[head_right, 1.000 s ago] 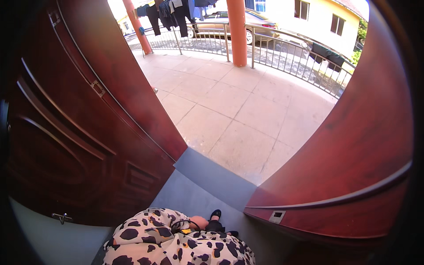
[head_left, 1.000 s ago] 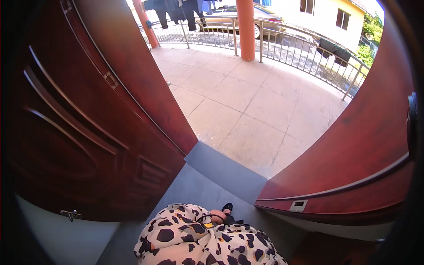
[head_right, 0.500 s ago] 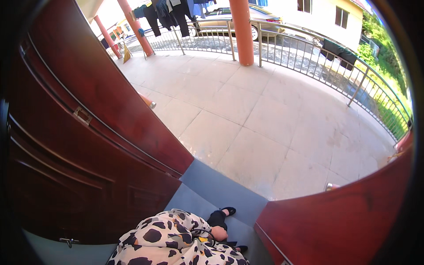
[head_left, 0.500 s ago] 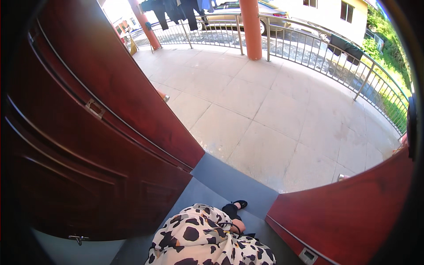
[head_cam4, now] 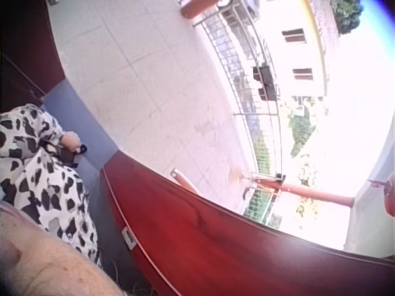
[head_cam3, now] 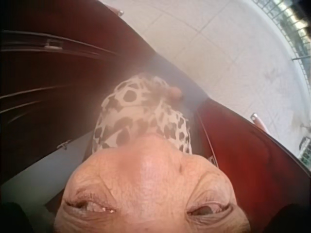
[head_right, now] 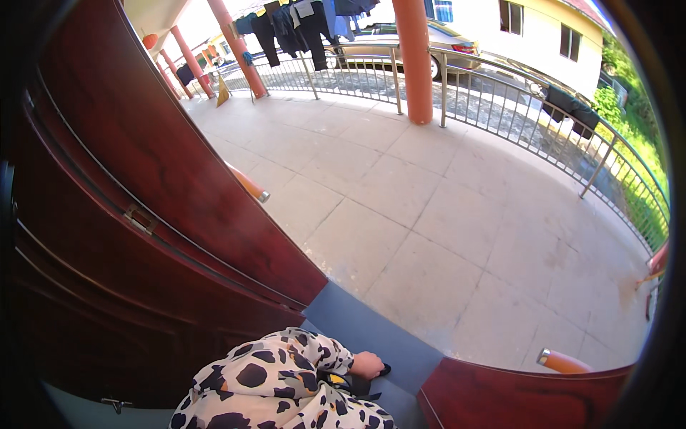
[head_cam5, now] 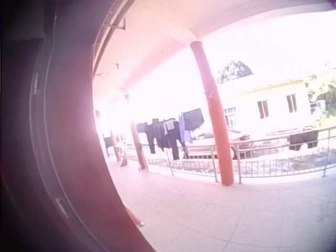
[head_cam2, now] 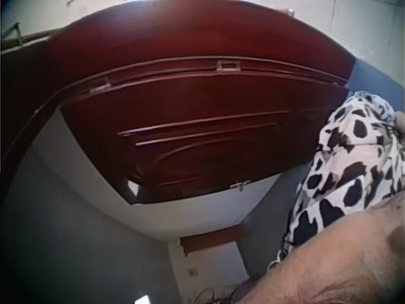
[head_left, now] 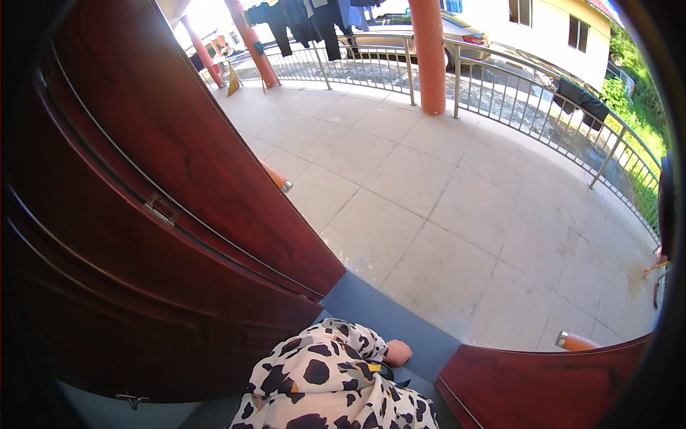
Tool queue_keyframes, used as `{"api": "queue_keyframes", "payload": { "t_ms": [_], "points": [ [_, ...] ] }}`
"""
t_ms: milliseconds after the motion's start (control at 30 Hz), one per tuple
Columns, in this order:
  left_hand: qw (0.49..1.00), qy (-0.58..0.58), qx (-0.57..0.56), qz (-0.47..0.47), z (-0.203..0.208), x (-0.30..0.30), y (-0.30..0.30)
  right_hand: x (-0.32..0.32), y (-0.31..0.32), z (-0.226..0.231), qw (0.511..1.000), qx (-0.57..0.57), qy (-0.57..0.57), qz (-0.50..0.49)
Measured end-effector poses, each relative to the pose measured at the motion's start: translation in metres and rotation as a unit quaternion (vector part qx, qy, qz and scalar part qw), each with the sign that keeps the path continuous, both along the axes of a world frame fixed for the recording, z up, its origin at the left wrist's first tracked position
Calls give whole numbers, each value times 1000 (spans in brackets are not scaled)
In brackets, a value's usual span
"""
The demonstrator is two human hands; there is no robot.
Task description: The person is wiping a wooden desk using a cloth and a scouring pad.
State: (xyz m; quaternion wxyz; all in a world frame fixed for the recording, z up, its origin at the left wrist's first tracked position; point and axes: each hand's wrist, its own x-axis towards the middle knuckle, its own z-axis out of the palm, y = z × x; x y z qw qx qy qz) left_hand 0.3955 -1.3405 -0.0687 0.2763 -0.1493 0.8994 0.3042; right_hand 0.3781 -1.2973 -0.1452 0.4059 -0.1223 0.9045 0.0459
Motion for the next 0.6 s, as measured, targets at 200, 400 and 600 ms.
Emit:
{"api": "queue_keyframes", "payload": {
  "t_ms": [200, 400, 600],
  "points": [
    [999, -10, 31, -22, -1, -1, 28, -6, 22, 0, 999, -42, -3, -4],
    [998, 44, 42, -3, -8, 8, 85, -23, 68, -2, 996, -83, 0, -21],
    [982, -23, 133, -134, -82, 25, 119, -30, 99, 8, 993, -110, 4, -30]
  ]
}}
